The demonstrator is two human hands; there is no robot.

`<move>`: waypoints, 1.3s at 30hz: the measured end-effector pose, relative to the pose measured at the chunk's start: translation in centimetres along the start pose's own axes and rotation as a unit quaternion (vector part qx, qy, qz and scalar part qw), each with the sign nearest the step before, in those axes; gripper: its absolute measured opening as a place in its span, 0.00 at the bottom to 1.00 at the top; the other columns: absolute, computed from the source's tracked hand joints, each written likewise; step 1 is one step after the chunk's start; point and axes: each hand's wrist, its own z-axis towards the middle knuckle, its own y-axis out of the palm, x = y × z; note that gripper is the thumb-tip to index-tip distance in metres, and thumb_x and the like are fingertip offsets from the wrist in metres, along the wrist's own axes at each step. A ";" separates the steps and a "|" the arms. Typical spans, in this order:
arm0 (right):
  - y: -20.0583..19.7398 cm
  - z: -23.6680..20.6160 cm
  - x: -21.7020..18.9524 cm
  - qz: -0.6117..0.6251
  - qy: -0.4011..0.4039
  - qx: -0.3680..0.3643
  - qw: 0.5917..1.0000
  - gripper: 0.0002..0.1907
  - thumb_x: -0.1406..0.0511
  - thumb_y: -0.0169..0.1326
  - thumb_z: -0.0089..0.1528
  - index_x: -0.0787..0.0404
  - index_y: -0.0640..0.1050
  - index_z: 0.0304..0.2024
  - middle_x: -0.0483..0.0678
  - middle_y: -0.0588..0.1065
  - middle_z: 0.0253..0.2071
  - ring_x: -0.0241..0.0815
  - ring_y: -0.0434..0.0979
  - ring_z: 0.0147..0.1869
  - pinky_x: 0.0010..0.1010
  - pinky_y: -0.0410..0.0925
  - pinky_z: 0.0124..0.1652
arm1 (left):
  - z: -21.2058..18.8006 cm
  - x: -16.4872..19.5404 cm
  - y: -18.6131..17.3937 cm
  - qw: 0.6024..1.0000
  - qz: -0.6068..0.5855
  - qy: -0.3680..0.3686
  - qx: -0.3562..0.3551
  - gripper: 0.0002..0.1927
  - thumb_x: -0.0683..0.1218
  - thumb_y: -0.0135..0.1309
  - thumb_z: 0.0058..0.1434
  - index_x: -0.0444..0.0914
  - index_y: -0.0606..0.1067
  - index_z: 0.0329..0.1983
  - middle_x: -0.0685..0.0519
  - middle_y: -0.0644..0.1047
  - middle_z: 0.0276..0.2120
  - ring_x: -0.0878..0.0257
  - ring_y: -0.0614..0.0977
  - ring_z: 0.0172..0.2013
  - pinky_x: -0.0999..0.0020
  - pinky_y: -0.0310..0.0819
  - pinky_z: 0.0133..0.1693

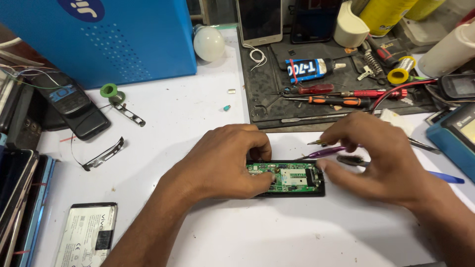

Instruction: The person works on a disassembled feature phone at a repair bench. They scrub the keypad and housing with a toothbrush, reposition the phone body, then use a soldering iron to solder points on the exposed green circuit board while holding the board steady with the other hand.

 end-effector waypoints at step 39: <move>2.6 -0.2 0.3 -0.064 -0.086 -0.132 0.985 0.30 0.53 0.68 0.48 0.63 0.79 0.47 0.53 0.74 0.42 0.53 0.71 0.44 0.42 0.67 0.40 | 1.4 -0.4 0.4 1.000 0.007 -0.013 0.003 0.17 0.55 0.61 0.40 0.38 0.80 0.27 0.48 0.81 0.24 0.54 0.83 0.26 0.60 0.74 0.31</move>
